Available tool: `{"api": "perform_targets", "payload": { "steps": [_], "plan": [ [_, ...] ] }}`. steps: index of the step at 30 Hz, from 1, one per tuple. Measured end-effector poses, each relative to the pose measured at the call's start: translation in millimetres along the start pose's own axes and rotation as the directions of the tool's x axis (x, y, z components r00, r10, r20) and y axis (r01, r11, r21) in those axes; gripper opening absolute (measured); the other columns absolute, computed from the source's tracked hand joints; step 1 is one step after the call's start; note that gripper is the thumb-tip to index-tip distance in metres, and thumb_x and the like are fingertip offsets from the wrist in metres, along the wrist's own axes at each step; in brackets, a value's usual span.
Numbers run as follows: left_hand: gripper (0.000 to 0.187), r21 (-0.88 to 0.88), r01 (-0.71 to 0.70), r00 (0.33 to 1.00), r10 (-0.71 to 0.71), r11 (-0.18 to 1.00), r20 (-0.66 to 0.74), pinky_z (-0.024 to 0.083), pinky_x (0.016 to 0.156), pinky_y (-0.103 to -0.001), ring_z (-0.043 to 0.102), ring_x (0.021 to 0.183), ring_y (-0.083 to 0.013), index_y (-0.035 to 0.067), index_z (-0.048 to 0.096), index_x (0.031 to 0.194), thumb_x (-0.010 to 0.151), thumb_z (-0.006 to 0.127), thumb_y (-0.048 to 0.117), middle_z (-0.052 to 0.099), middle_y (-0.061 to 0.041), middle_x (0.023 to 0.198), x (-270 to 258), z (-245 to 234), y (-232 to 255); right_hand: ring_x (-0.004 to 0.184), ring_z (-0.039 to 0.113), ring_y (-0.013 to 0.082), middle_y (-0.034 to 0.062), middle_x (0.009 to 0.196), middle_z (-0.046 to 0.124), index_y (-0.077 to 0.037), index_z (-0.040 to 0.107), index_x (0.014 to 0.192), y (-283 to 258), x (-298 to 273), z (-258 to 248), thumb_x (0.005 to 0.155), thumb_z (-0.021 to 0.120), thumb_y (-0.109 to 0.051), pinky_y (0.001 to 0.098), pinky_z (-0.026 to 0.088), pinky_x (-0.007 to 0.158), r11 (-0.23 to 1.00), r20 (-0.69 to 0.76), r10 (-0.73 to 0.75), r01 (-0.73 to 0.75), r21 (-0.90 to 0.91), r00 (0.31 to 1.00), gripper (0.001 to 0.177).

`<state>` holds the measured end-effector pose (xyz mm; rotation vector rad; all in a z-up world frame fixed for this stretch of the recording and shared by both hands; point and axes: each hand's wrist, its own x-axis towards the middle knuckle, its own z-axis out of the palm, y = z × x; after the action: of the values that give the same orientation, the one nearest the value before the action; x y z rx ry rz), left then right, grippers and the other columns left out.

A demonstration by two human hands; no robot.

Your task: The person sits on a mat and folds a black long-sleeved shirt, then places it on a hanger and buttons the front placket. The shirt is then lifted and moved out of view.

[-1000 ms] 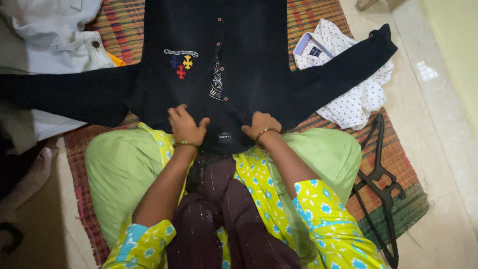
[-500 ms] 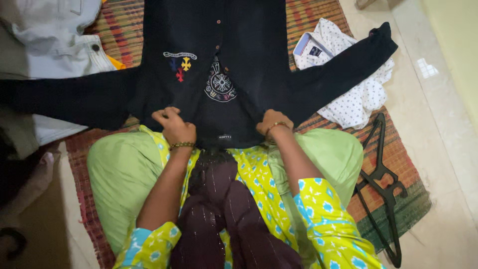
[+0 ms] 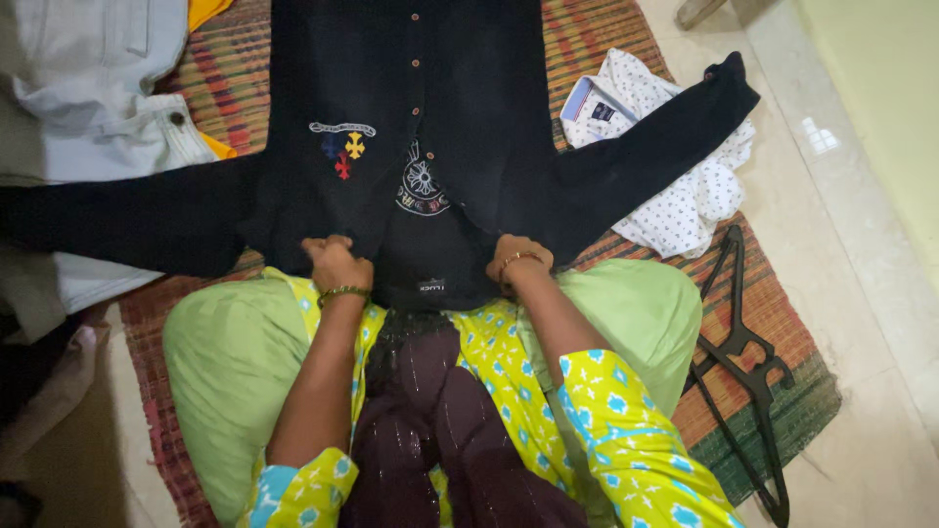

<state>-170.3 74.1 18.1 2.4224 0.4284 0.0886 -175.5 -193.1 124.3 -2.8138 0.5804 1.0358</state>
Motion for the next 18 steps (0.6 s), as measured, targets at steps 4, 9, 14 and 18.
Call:
{"api": "perform_targets", "payload": {
  "steps": [4,9,14,18],
  "plan": [
    [0.038,0.032,-0.106,0.992,0.108,0.994,-0.066,0.046,0.1,-0.05,0.053,0.115,-0.0442,0.008,0.069,0.108,0.071,0.078,0.009,0.048,-0.02,0.129,-10.3,-20.3,11.1,0.124,0.063,0.0324,0.016,0.133,0.066,-0.012,0.071,0.125,2.9,-9.8,-7.0,0.084,0.077,-0.043,0.0432,0.054,0.1,0.999,-0.082,-0.012,0.015,0.033,0.997,0.052],
    [0.056,0.036,-0.188,0.957,0.192,0.981,-0.218,0.039,0.099,-0.054,0.042,0.118,-0.0498,0.005,0.067,0.112,0.062,0.089,0.016,0.044,-0.027,0.134,-17.8,-30.5,25.2,0.123,0.063,0.0344,0.0172,0.133,0.065,-0.009,0.067,0.126,-1.1,-3.0,-0.8,0.083,0.08,-0.047,0.044,0.054,0.099,0.995,-0.178,-0.019,0.036,0.091,0.984,0.059],
    [0.051,0.136,-0.118,0.993,0.113,0.984,0.039,0.041,0.107,-0.05,0.045,0.125,-0.0445,0.01,0.069,0.115,0.066,0.084,0.012,0.049,-0.021,0.135,-6.2,-12.4,6.6,0.123,0.064,0.0359,0.0189,0.133,0.065,-0.011,0.07,0.124,6.4,19.2,13.3,0.082,0.08,-0.032,0.0448,0.054,0.101,0.997,-0.16,-0.037,0.048,0.068,0.986,0.048],
    [0.053,0.143,-0.14,0.99,0.136,0.98,0.037,0.041,0.108,-0.05,0.044,0.127,-0.0454,0.008,0.07,0.116,0.067,0.086,0.016,0.047,-0.025,0.139,-7.0,-9.0,4.9,0.122,0.063,0.0374,0.021,0.131,0.064,-0.007,0.067,0.124,5.1,12.9,5.1,0.083,0.08,-0.035,0.0451,0.054,0.1,0.993,-0.203,-0.018,0.041,0.11,0.979,0.052]
  ]
}}
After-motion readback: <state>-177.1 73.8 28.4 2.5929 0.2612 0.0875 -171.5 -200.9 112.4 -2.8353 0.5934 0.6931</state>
